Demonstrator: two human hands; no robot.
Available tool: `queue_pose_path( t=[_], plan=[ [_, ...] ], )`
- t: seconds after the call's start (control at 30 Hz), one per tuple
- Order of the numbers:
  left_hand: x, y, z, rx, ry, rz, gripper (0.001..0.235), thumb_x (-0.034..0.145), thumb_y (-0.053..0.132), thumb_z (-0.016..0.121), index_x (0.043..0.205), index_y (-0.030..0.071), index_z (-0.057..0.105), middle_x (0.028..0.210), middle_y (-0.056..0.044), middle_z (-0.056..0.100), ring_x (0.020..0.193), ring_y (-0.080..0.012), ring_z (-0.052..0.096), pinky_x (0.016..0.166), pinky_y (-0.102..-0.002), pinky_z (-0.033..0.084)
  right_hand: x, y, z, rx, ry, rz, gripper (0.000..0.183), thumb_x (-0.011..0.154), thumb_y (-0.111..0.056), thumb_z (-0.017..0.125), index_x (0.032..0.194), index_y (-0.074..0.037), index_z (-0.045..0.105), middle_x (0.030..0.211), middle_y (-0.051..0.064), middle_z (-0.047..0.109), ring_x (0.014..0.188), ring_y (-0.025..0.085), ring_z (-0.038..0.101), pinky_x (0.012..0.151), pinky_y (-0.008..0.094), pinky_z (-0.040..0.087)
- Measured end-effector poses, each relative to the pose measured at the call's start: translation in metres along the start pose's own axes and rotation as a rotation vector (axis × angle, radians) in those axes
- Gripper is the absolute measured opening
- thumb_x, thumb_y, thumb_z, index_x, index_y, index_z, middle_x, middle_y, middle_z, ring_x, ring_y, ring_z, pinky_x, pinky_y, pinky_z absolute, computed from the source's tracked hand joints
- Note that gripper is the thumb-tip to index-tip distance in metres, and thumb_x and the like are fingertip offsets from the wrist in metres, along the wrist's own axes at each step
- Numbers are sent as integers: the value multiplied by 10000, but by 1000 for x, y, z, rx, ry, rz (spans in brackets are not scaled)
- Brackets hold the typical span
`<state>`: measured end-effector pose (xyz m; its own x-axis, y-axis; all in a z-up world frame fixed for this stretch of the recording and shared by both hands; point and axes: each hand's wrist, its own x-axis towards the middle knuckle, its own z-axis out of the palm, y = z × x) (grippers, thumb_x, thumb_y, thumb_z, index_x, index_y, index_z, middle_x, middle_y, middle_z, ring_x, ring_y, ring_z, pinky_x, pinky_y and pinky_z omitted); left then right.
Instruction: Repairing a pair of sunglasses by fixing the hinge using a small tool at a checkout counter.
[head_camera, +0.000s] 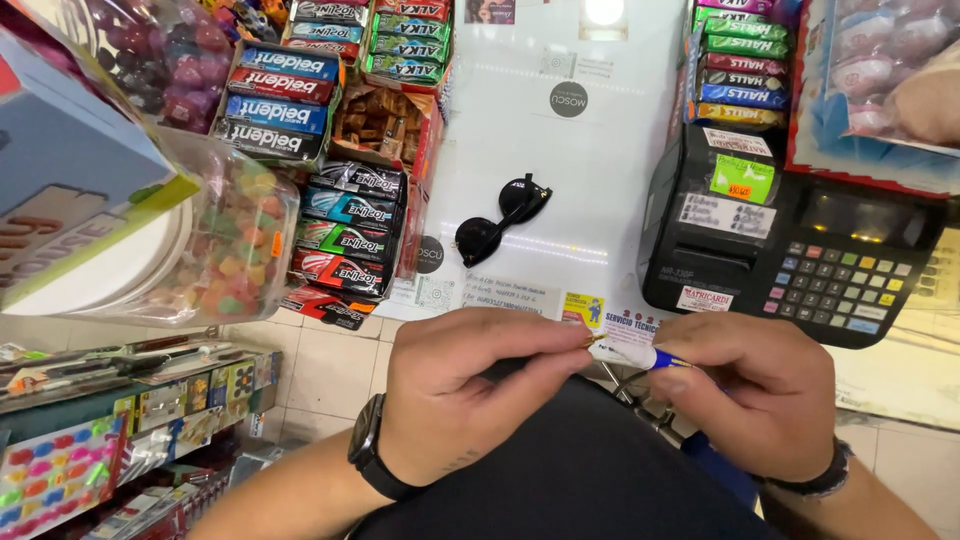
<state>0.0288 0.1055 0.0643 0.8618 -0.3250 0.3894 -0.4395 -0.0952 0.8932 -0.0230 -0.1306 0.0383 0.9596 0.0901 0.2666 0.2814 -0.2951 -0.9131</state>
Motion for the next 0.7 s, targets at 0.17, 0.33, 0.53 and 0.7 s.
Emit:
queue_pose_path(
  t=[0.17,0.33,0.53,0.7],
  plan=[
    [-1,0,-1,43,-11,16,169,872,89,826,1024,102,755,986,-62,803,880,-153,809,825,-236,644,0,0,0,20,-6,-6,92,869,-111,683,864,-25,713,772,107,755,675,202,754,690,303,627],
    [-2,0,-1,47,-3,29,161,878,84,818,1026,98,753,989,-64,802,885,-155,813,829,-239,657,-6,6,-1,-47,4,6,133,819,-106,750,927,-32,732,892,115,794,787,188,800,768,281,650],
    [-2,-2,-2,72,-1,56,159,880,83,818,1023,94,749,990,-58,799,883,-157,812,828,-244,656,1,0,1,-38,-17,-4,68,836,-98,724,867,-37,717,821,91,777,713,192,773,716,293,628],
    [-1,-1,-1,70,6,56,168,874,78,824,1024,90,747,1000,-69,801,897,-160,816,836,-243,659,1,-1,2,-42,-19,6,65,843,-109,720,856,-45,714,795,80,765,696,182,760,698,287,617]
  ],
)
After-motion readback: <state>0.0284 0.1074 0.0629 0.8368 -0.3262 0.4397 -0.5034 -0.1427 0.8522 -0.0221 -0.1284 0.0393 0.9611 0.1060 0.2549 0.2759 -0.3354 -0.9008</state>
